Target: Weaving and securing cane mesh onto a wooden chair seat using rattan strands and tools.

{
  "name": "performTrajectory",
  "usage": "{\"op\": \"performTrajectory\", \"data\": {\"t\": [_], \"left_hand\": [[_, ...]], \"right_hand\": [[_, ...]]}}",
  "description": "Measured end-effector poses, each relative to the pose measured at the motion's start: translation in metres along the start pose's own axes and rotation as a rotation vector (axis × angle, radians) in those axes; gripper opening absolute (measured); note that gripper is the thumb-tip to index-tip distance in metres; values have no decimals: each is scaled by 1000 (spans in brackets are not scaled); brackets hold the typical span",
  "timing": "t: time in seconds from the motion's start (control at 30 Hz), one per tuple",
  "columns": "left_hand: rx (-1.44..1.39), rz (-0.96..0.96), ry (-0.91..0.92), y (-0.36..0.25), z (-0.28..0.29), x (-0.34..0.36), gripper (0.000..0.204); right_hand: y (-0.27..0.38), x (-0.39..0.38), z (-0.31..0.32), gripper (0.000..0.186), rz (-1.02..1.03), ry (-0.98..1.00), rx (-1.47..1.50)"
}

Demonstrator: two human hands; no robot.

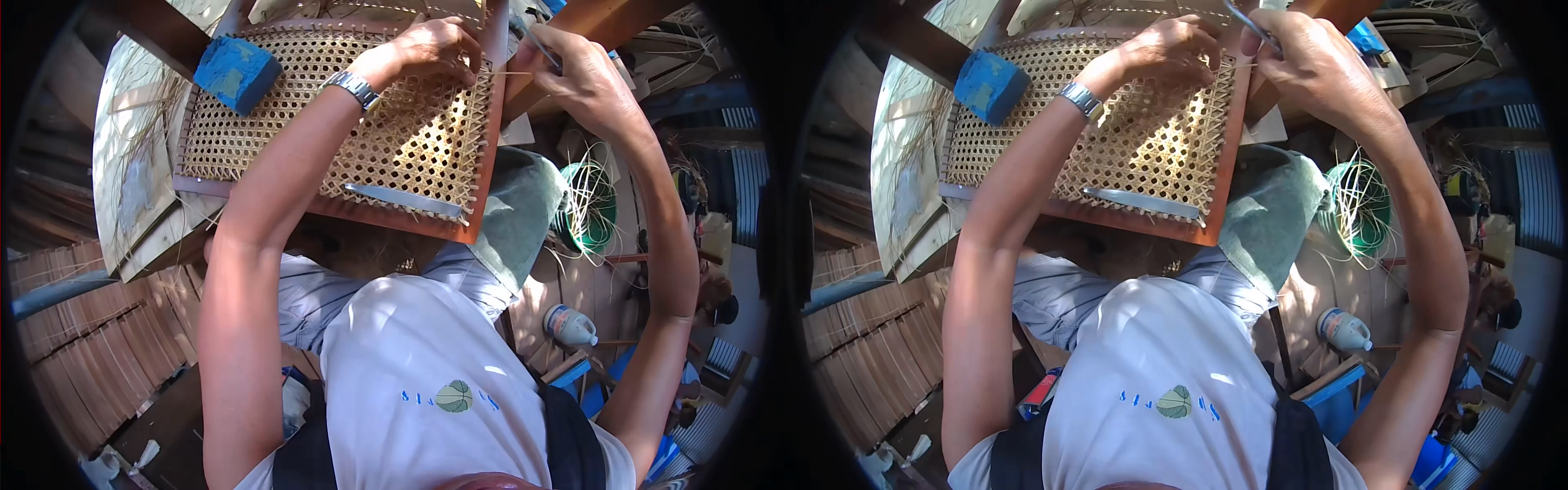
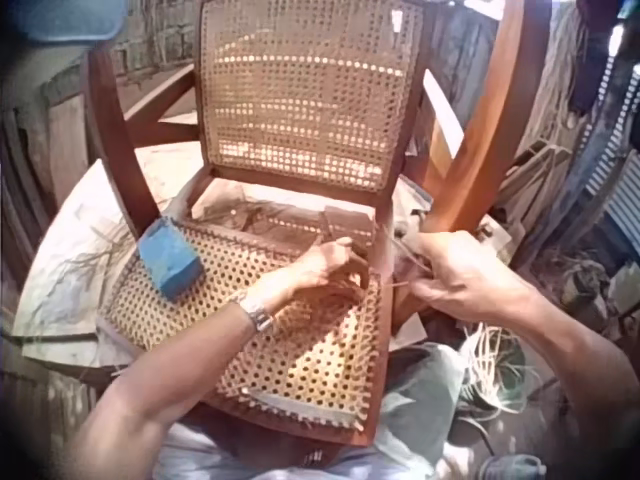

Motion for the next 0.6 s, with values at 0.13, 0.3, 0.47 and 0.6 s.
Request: {"op": "performTrajectory", "data": {"t": [0.13, 0.3, 0.47, 0.6], "left_hand": [[124, 241, -130, -3, 2, 0, 39], [154, 283, -152, -3, 3, 1, 35], [329, 148, -257, -22, 7, 1, 28], [200, 39, -507, -39, 19, -14, 26]], "right_hand": [[-14, 2, 5, 15, 21, -55, 365], [-17, -3, 10, 18, 162, -184, 563], [-15, 1, 2, 21, 125, -204, 476], [-7, -11, 16, 51, -166, -204, 297]]}}
Point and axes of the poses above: each hand's wrist, its own x-axis towards the middle knuckle, its own z-axis out of the back of the hand, y = z × x, the point moved 8 cm from there along x, towards the middle knuckle, and after that the axes turned 2 degrees about x, right-handed, at the moved point
